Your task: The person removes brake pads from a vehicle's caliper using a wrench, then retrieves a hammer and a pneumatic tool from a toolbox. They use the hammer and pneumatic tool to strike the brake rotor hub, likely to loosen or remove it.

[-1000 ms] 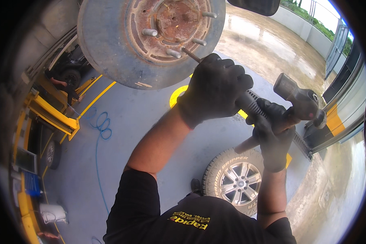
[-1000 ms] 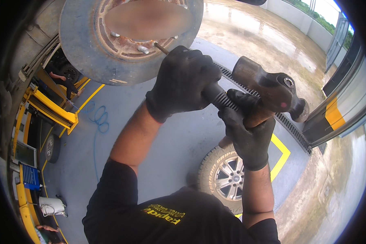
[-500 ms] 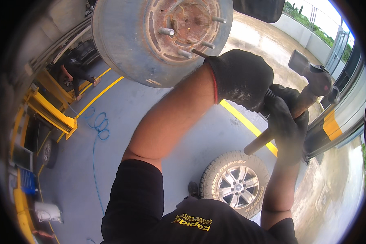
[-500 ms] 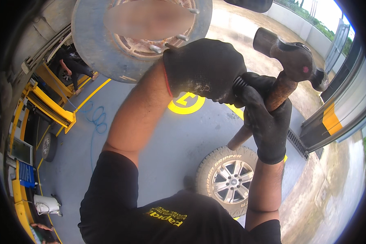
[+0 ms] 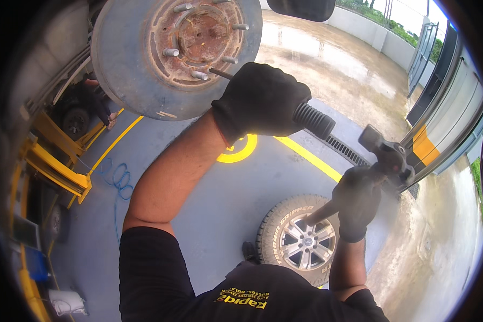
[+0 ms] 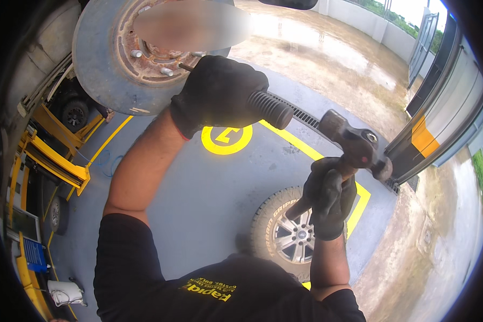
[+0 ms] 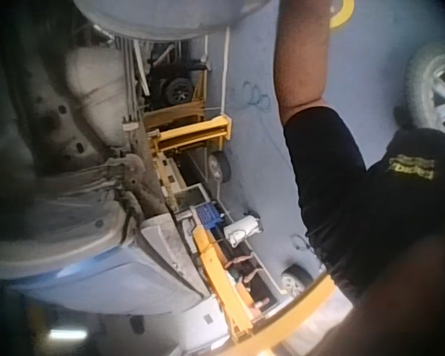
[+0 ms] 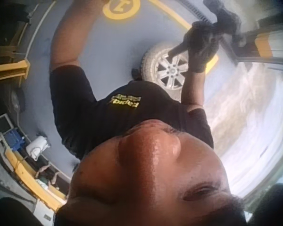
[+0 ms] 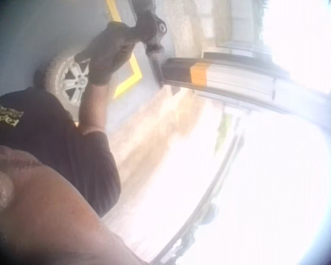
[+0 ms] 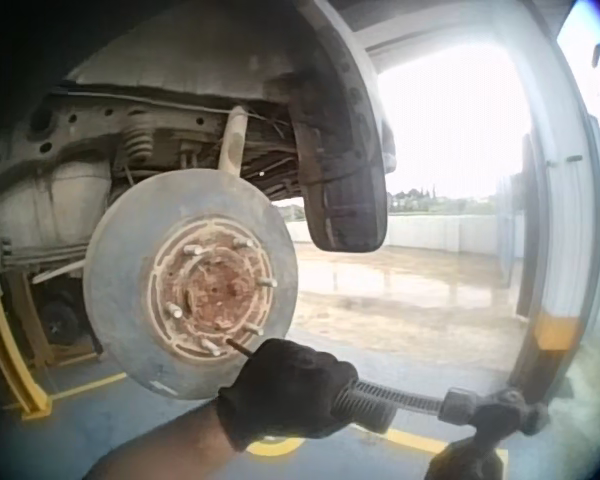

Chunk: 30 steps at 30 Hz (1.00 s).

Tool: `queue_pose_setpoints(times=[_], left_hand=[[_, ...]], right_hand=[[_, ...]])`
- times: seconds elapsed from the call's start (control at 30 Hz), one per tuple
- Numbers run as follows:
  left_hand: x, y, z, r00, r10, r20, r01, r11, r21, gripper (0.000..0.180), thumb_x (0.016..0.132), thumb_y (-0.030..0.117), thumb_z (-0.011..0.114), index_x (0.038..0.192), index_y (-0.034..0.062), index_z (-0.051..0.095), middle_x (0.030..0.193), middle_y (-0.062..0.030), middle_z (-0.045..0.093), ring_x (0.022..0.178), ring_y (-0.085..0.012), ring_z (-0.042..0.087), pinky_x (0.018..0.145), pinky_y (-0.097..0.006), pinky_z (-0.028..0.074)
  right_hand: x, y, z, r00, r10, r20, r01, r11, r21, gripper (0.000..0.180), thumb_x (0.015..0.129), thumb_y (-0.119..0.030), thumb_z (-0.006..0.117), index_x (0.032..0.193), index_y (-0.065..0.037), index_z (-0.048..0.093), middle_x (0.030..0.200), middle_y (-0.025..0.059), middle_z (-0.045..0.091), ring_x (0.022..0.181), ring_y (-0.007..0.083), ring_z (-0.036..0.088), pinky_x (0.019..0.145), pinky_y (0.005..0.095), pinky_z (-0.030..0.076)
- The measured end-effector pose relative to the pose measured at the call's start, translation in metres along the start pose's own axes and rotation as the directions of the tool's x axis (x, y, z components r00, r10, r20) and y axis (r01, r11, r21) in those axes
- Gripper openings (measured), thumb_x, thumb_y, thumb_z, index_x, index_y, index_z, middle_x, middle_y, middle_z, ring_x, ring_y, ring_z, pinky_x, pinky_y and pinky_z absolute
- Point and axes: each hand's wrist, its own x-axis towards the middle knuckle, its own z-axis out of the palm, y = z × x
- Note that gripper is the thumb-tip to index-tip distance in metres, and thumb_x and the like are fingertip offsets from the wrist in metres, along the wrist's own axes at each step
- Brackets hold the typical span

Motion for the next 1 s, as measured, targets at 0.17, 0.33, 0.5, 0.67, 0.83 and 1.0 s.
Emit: queue_pose_setpoints(times=[0.17,0.33,0.5,0.67,0.83,1.0], left_hand=[[-0.001,0.0,0.008,0.995,0.051,-0.088,-0.052,0.999,-0.008,0.024,0.067,0.036,0.071,0.07,0.0133,0.065,0.066,-0.0077,0.064,0.063,-0.0285,0.065,0.058,-0.04,0.05],[-0.009,-0.005,0.014,0.952,0.137,-0.273,-0.135,0.991,0.026,0.025,0.065,0.036,0.074,0.065,0.0133,0.063,0.06,-0.0076,0.06,0.057,-0.0283,0.061,0.053,-0.039,0.048],[-0.004,-0.004,0.006,0.993,0.064,-0.098,-0.062,0.998,0.032,0.024,0.069,0.038,0.069,0.07,0.0139,0.066,0.065,-0.008,0.065,0.062,-0.0289,0.066,0.059,-0.041,0.051],[-0.005,-0.004,0.002,0.994,0.054,-0.092,-0.053,0.999,0.012,0.024,0.07,0.038,0.069,0.07,0.0142,0.067,0.066,-0.0082,0.065,0.063,-0.0291,0.066,0.06,-0.041,0.051],[-0.004,-0.004,0.0,0.986,0.093,-0.14,-0.091,0.996,0.017,0.024,0.069,0.039,0.069,0.07,0.0145,0.066,0.064,-0.0079,0.065,0.061,-0.0291,0.065,0.058,-0.041,0.051],[-0.01,-0.009,0.013,0.95,0.126,-0.286,-0.114,0.992,0.058,0.023,0.068,0.038,0.069,0.067,0.0153,0.065,0.061,-0.0072,0.063,0.056,-0.028,0.064,0.056,-0.04,0.05]], right_hand=[[-0.006,0.008,0.015,0.985,-0.156,0.069,0.151,0.986,0.063,0.034,0.098,-0.032,0.051,0.082,-0.002,0.047,0.07,0.0064,0.051,0.052,0.0123,0.043,0.047,0.0245,0.038],[-0.027,0.025,0.015,1.0,0.023,0.019,-0.019,0.982,-0.19,0.042,0.099,-0.041,0.049,0.079,-0.004,0.048,0.064,0.0043,0.05,0.053,0.0106,0.047,0.047,0.0241,0.037],[-0.015,0.008,0.028,0.999,0.012,0.045,-0.004,0.985,-0.172,0.036,0.099,-0.033,0.046,0.08,-0.003,0.048,0.062,0.0029,0.048,0.051,0.0096,0.045,0.046,0.0234,0.035],[-0.018,0.002,0.025,1.0,-0.029,0.005,0.029,0.992,-0.124,0.031,0.1,-0.033,0.05,0.087,-0.005,0.047,0.065,0.0015,0.046,0.05,0.0092,0.042,0.046,0.0241,0.036],[-0.016,0.006,0.0,0.958,-0.276,0.079,0.253,0.942,0.221,0.023,0.097,-0.027,0.058,0.098,-0.006,0.05,0.082,0.0056,0.049,0.063,0.0122,0.046,0.055,0.027,0.04],[-0.027,0.012,0.032,1.0,0.013,0.001,-0.012,0.948,-0.319,0.011,0.088,-0.012,0.058,0.082,-0.006,0.052,0.069,0.0059,0.048,0.065,0.0159,0.047,0.063,0.0336,0.039]])
